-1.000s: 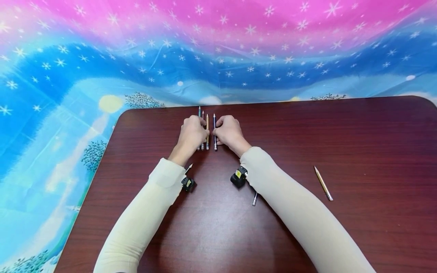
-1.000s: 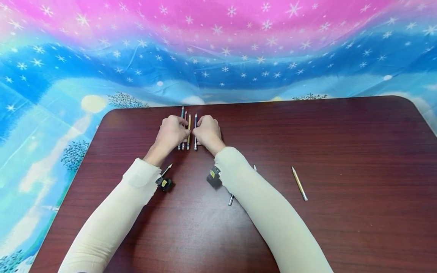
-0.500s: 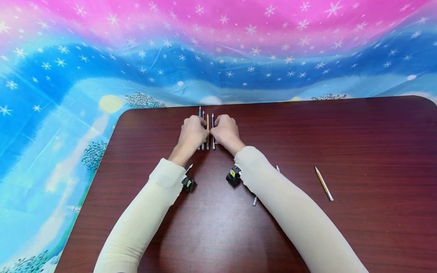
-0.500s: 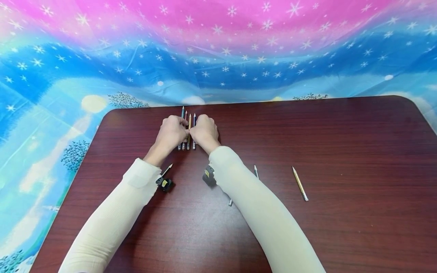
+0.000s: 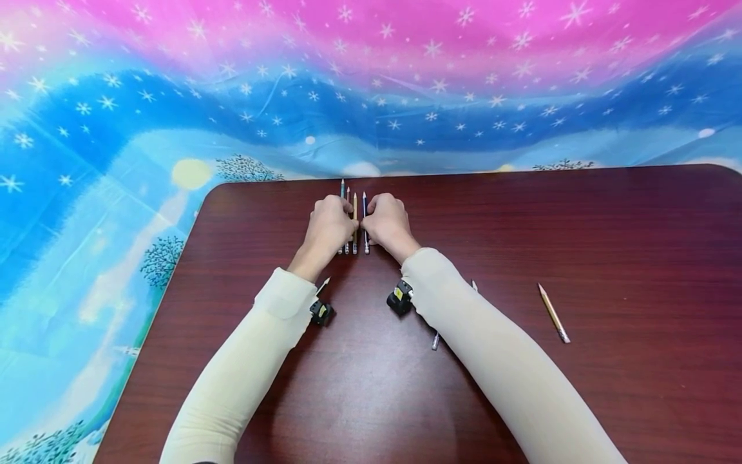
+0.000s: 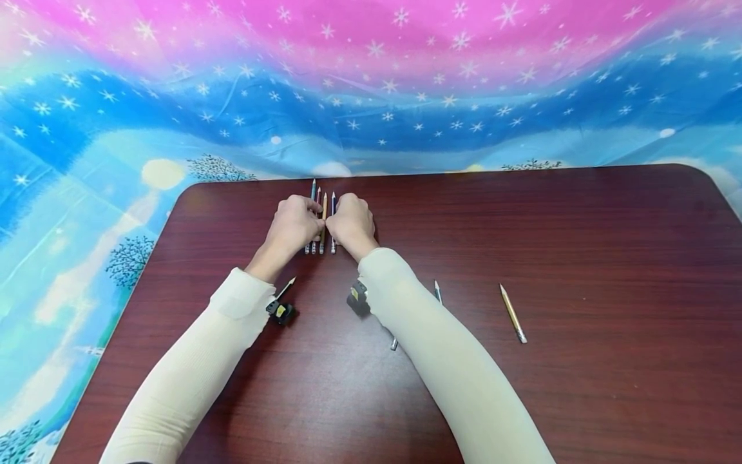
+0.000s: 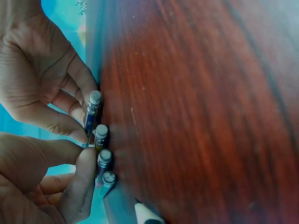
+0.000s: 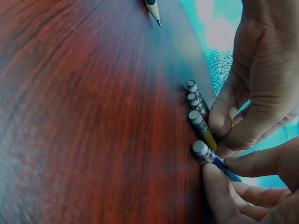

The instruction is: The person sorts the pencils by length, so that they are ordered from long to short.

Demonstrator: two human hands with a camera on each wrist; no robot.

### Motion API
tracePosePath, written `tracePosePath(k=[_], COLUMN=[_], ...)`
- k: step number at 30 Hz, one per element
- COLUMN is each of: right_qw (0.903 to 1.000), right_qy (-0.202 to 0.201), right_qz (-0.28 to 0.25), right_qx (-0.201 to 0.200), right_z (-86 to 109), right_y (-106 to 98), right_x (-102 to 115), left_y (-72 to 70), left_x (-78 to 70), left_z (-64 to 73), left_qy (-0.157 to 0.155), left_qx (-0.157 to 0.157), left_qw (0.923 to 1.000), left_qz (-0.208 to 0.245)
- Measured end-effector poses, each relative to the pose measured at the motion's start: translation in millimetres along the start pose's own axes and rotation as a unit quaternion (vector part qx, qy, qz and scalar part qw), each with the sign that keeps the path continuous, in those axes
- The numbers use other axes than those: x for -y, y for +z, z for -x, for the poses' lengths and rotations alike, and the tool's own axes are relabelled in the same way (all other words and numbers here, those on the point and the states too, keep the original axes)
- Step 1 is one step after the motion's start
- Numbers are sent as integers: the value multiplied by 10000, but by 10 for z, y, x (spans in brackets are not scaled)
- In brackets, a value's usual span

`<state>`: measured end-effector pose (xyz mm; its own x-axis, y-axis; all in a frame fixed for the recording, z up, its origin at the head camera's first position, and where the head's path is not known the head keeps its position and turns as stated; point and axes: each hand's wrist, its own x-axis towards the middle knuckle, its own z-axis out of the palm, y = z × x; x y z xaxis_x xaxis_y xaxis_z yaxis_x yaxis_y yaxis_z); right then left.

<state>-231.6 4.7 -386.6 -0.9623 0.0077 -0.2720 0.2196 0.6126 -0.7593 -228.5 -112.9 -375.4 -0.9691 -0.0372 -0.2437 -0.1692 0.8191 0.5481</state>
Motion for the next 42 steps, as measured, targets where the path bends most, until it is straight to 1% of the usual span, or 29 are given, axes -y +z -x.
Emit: tracePosePath(k=[5, 10, 12, 20, 25, 27, 31, 33, 35, 39, 42], right_qw=[9998, 9996, 9996, 9992, 9982, 9982, 9988, 9987, 9984, 9955, 9939], right_qy=[-98, -121, -131, -230, -200, -202, -342, -373, -307, -53, 38], right_qz=[151, 250, 209, -318, -559, -567, -323, -310, -469, -950, -1099], right_qx=[-55, -105, -126, -69, -61, -61, -145, -162, -120, 25, 27], right_z=[2, -13, -17, -2, 5, 5, 7, 11, 14, 15, 9], right_y=[0, 0, -2, 1, 12, 16, 15, 12, 8, 10, 15], right_x=[-3, -14, -19, -56, -73, -79, -90, -94, -95, -93, -92], left_y=[1, 0, -1, 1, 2, 3, 3, 4, 6, 11, 13], left_x=[3, 5, 5, 5, 12, 14, 12, 10, 8, 3, -2], left_z=[-4, 0, 0, -6, -7, -8, -10, -10, -9, 0, 7], left_qy=[38, 25, 24, 7, 17, 45, 72, 71, 53, 5, -18], left_qx=[-28, 22, 22, -15, -48, -70, -55, -31, -5, 26, 16], left_qw=[10000, 10000, 10000, 10000, 10000, 9999, 9999, 9998, 9998, 9999, 9999], left_qz=[-51, 24, 50, 63, 53, 61, 116, 165, 167, 124, 122])
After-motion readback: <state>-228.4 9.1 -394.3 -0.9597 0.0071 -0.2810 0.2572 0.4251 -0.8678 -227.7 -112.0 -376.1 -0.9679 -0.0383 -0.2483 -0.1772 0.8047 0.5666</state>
